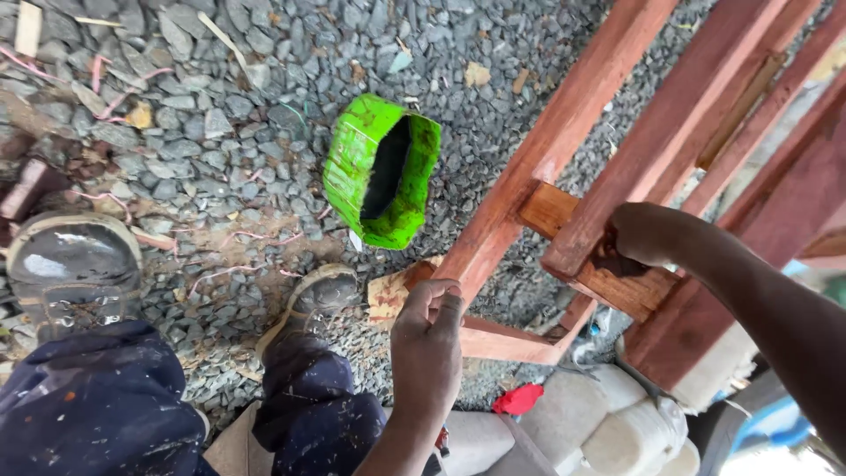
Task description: The person applies a dark liquid stain to a wooden frame using a cloth. They repeatedly dip the cloth into a green container and rub the stain onto the wood, covering various sections of the frame.
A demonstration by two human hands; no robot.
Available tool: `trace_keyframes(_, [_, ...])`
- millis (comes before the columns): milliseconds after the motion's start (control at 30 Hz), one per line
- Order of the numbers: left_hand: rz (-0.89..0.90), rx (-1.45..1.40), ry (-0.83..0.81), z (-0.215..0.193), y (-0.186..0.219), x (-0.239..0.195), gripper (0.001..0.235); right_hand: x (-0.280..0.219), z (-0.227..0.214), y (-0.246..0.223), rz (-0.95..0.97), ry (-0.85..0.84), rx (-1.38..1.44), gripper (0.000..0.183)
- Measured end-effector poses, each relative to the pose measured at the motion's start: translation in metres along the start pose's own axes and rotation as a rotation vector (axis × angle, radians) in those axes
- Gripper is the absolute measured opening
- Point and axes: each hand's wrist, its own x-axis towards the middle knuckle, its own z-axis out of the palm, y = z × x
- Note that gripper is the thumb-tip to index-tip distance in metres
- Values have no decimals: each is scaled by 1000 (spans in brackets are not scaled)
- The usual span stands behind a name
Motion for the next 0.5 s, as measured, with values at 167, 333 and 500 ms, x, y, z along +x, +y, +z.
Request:
trace_keyframes(167, [-111, -94, 15, -6, 5, 1, 22, 61, -7, 52, 71, 223, -432, 15])
trace_keyframes(333, [-34, -32, -3, -5, -8, 4, 23, 95, 11, 71, -55, 4, -251, 18])
trace_keyframes(500, [-72, 33, -19, -9, -9, 2, 27, 117, 1, 89, -47, 18, -260, 16])
